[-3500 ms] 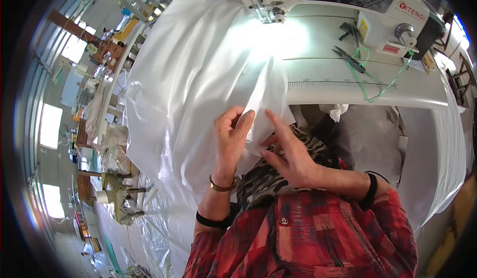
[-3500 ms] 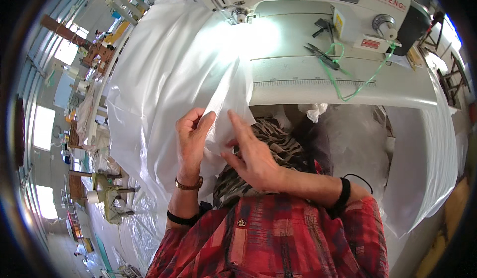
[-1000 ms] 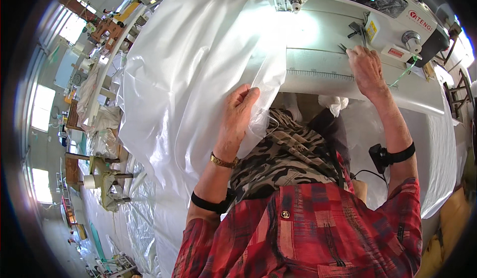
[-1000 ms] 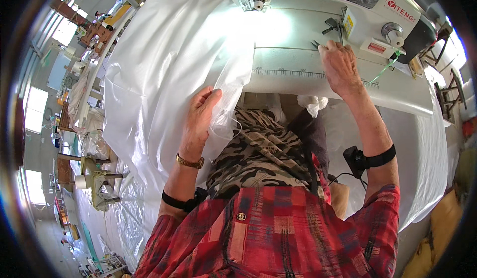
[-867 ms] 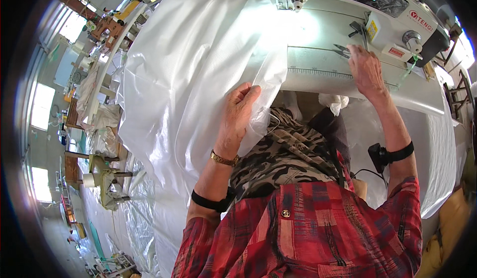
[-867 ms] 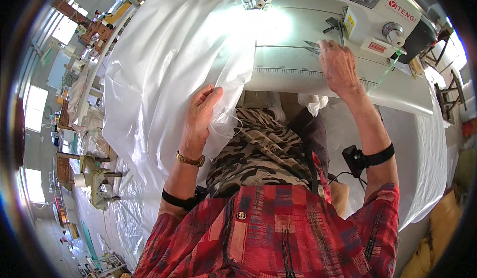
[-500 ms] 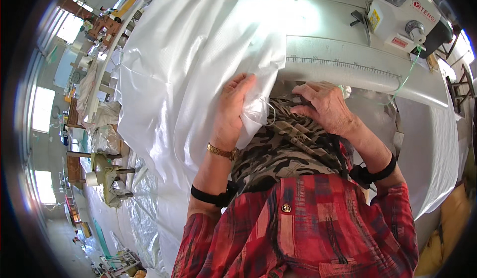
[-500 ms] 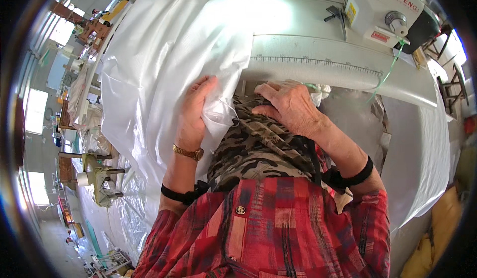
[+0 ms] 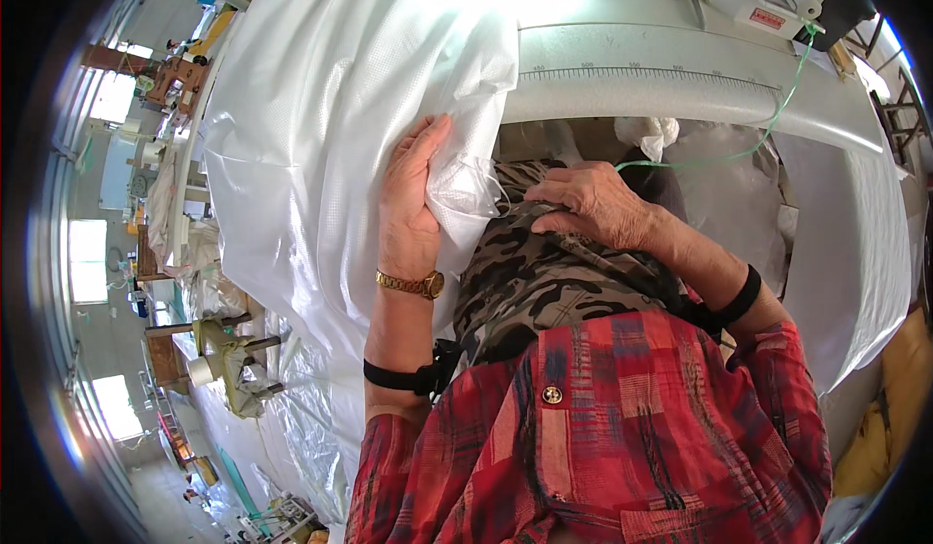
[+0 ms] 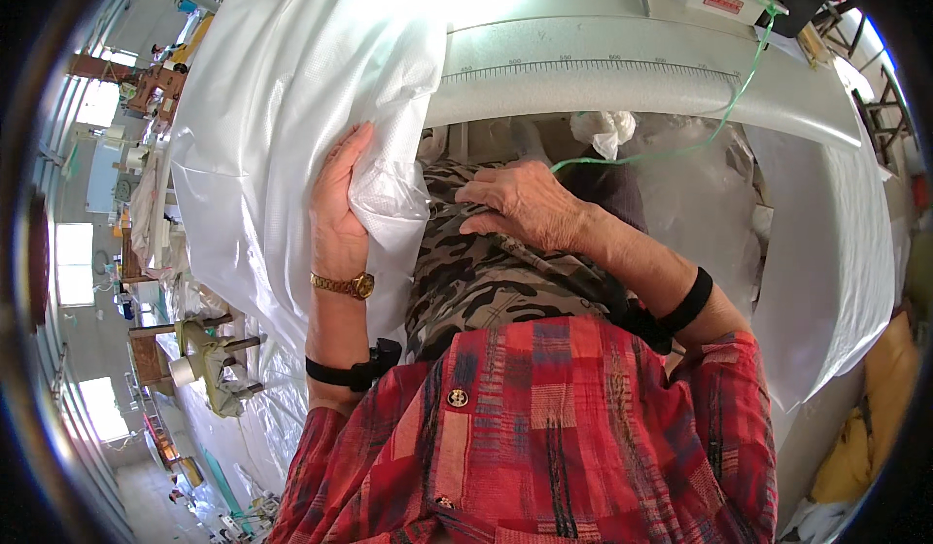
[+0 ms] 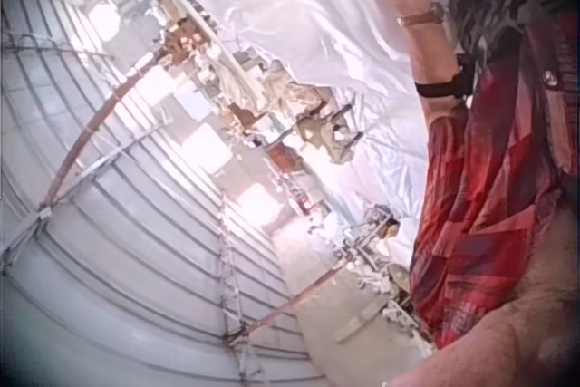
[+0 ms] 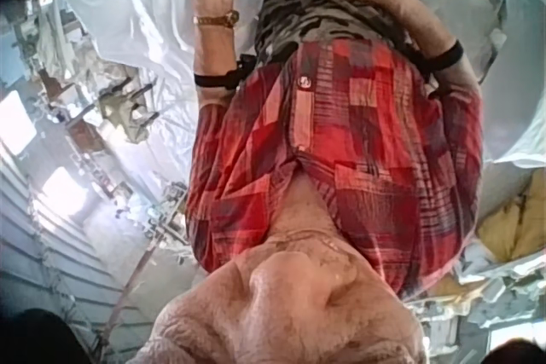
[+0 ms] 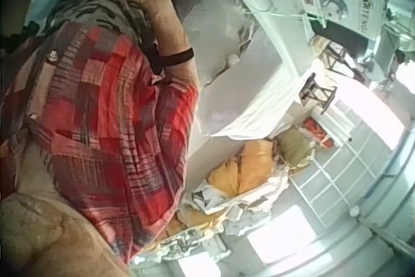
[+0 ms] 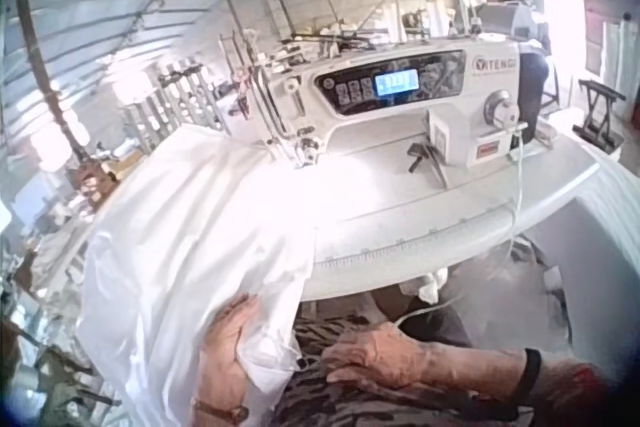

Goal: Sewing together large sheets of white plastic using an industrial sewing machine.

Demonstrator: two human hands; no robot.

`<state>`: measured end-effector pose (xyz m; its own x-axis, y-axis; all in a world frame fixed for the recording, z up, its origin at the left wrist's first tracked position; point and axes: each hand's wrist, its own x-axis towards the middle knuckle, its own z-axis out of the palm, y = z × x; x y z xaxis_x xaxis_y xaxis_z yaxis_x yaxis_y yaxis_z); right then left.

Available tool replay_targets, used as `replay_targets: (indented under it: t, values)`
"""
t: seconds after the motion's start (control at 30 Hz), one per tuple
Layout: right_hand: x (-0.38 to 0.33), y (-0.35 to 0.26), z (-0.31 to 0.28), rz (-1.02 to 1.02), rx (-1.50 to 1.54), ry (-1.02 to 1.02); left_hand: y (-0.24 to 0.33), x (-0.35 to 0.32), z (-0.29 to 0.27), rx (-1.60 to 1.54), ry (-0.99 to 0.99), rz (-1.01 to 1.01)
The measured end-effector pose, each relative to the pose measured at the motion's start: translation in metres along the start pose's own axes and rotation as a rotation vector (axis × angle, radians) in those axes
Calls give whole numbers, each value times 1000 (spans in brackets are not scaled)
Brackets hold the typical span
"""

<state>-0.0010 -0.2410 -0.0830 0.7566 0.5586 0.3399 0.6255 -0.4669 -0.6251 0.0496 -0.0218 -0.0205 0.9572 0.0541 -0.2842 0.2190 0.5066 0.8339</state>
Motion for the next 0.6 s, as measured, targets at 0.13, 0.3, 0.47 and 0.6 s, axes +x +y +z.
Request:
replay_targets:
  t: [0.13, 0.3, 0.47, 0.6]
  values:
    - [3, -3, -1, -65, -1, -24, -1, 5, -8, -17, -22, -23]
    - [5, -1, 2, -119, -111, -50, -2, 0, -2, -29, 10, -29]
    - [14, 2, 10, -218, -210, -75, 2, -8, 6, -36, 35, -10]
    - [21, -1, 13, -225, -237, -124, 1, -4, 2, -56, 40, -29]
